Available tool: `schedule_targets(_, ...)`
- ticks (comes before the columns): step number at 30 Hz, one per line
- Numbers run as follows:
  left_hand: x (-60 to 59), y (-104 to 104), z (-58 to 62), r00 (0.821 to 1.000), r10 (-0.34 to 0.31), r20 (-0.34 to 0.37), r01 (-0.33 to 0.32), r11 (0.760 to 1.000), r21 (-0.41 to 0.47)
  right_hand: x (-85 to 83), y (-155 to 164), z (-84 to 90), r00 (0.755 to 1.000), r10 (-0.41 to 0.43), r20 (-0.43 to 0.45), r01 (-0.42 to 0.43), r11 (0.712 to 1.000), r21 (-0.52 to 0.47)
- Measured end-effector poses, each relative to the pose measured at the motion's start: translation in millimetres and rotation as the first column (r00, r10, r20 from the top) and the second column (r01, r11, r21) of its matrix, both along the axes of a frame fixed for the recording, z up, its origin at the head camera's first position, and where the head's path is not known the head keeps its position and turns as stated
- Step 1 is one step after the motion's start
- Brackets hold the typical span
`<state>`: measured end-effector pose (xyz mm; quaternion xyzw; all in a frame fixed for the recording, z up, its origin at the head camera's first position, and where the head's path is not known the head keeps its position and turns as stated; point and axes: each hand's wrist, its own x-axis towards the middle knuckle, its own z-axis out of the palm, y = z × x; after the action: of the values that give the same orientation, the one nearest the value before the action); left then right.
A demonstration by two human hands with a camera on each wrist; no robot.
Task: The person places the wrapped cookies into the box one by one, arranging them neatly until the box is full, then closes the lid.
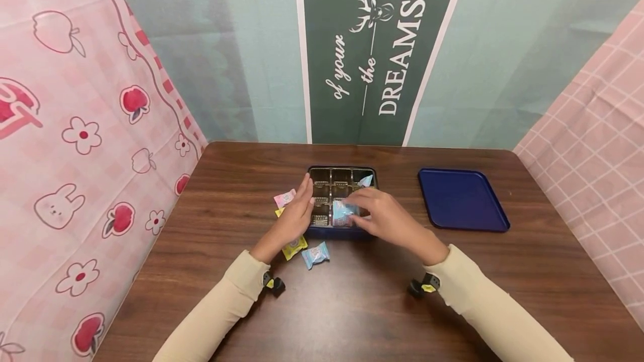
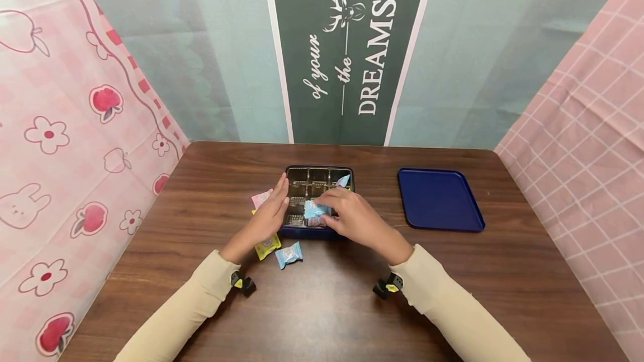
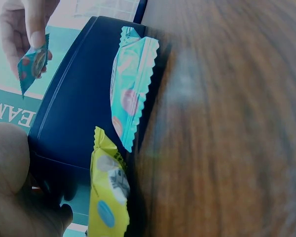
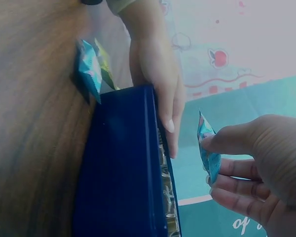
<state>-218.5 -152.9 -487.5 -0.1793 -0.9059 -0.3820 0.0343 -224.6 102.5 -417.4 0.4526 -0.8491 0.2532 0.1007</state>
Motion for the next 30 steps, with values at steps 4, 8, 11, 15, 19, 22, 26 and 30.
schedule_targets(4, 0.2, -1, 0.3, 1.0, 0.004, 0.005, -0.004, 1.0, -0.004, -10.7, -3, 2.2, 1.0, 0.004, 0.027, -0.004, 1.0, -0.007)
schedule_targets(8, 0.1, -1, 0.2, 1.0, 0.007, 0.001, -0.007, 1.0, -0.005, -21.6, -5, 2.7, 0.999, -0.015, 0.039, 0.015, 1.0, 0.005)
schedule_targets(11, -0.4, -1, 0.6, 1.0, 0.001, -0.002, -0.001, 1.0, -0.005, -28.4, -6, 0.9, 0.998, -0.042, 0.049, 0.04, 0.999, 0.032)
schedule_targets(15, -0.1, -1, 1.3, 1.0, -0.007, 0.008, 0.007, 1.0, -0.005, -34.7, -6, -2.7, 0.996, -0.053, 0.072, 0.049, 0.997, 0.056)
schedule_targets(19, 0.2, -1, 1.7, 1.0, 0.0, 0.019, 0.0, 1.0, -0.012, -40.8, -7, -3.9, 0.995, -0.041, 0.089, 0.037, 0.998, 0.047)
schedule_targets(22, 0.6, -1, 2.0, 1.0, 0.007, 0.023, -0.007, 1.0, -0.012, -47.2, -8, -4.4, 0.993, -0.045, 0.108, 0.041, 0.999, 0.034)
schedule_targets(26, 1.5, -1, 3.2, 1.0, 0.008, 0.027, -0.008, 1.0, -0.009, -57.3, -9, -7.9, 0.984, -0.071, 0.16, 0.07, 0.997, 0.014)
schedule_targets(30, 1.3, 0, 3.0, 0.999, 0.009, 0.031, -0.009, 1.0, -0.014, -65.0, -7, -9.6, 0.971, -0.102, 0.215, 0.109, 0.994, -0.022)
